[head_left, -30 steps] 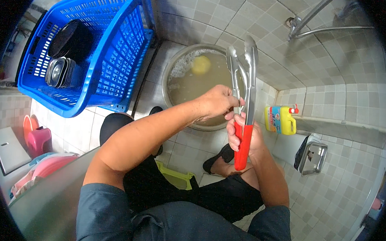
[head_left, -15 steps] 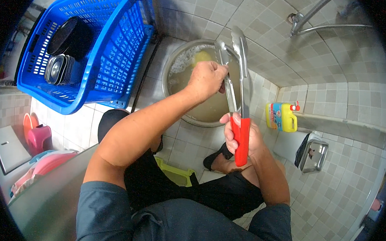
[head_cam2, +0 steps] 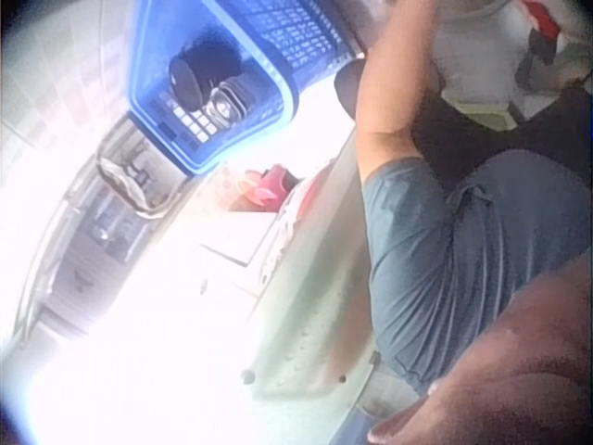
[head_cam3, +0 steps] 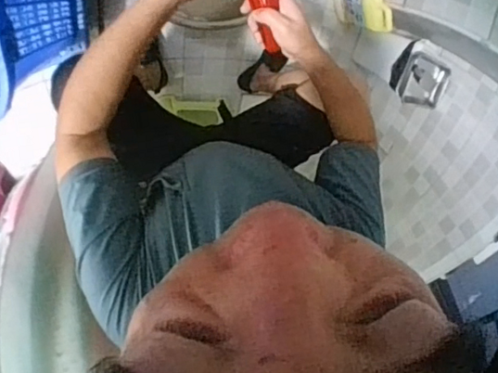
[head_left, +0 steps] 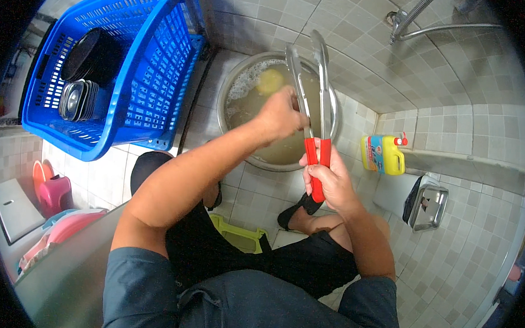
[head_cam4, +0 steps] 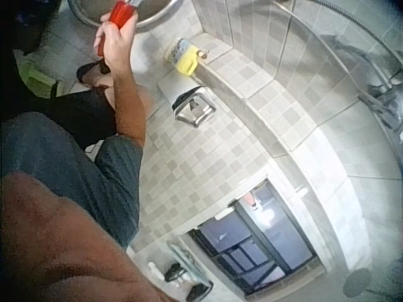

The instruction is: The person washes various metal kitchen utensils including a tray, a cleaver, and tongs using a yellow sponge in a large basin of soapy water.

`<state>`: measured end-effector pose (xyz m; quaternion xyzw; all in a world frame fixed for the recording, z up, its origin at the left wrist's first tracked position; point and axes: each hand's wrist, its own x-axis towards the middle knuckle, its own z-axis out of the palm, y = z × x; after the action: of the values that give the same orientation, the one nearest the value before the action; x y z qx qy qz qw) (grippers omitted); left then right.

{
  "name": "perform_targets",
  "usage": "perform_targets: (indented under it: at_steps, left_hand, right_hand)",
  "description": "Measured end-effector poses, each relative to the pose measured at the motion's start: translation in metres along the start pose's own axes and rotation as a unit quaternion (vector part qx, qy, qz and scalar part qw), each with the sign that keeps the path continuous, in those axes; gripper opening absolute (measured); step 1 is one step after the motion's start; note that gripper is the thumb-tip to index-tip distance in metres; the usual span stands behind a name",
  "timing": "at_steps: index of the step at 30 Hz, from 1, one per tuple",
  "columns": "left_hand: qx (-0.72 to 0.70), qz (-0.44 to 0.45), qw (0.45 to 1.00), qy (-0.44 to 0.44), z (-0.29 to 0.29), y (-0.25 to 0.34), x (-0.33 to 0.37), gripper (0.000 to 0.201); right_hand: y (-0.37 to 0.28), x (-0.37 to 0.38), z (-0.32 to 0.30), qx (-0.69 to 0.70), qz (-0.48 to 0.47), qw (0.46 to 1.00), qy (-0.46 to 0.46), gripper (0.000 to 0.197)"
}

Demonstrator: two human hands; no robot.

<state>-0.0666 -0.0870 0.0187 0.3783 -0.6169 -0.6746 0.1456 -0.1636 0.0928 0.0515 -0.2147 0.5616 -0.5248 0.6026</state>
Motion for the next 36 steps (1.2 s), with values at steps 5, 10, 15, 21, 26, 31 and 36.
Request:
perform_targets:
  at_steps: [5, 10, 15, 21, 26, 31, 36]
  left_hand:
    - [0.019, 0.014, 1.000, -0.013, 0.019, -0.012, -0.014, 0.028]
    - [0.000, -0.013, 1.000, 0.011, -0.007, -0.001, 0.002, 0.019]
    - [0.030, -0.008, 0.996, 0.085, -0.017, 0.015, 0.002, 0.031]
    - [-0.263, -0.065, 0.961, -0.050, -0.009, 0.005, 0.000, 0.036]
    - [-0.344, -0.049, 0.916, -0.200, -0.003, 0.004, -0.007, 0.034]
    - [-0.364, -0.041, 0.876, -0.314, -0.001, 0.004, -0.017, 0.020]
    - [-0.274, 0.027, 0.919, -0.281, 0.001, 0.014, -0.020, 0.011]
  right_hand:
    - [0.001, 0.001, 0.008, -0.012, -0.003, 0.999, 0.031, 0.044]
    - [-0.001, 0.001, 0.011, -0.075, -0.034, 0.997, 0.014, 0.042]
    - [-0.002, -0.003, 0.010, -0.109, -0.034, 0.993, -0.001, 0.043]
    - [-0.010, -0.005, 0.003, 0.154, 0.055, 0.986, -0.039, 0.032]
    - [-0.002, -0.004, -0.019, 0.336, 0.111, 0.924, -0.146, 0.053]
    - [-0.005, -0.005, -0.013, 0.328, 0.087, 0.928, -0.153, 0.050]
    - [-0.004, -0.007, -0.010, 0.324, 0.106, 0.927, -0.158, 0.045]
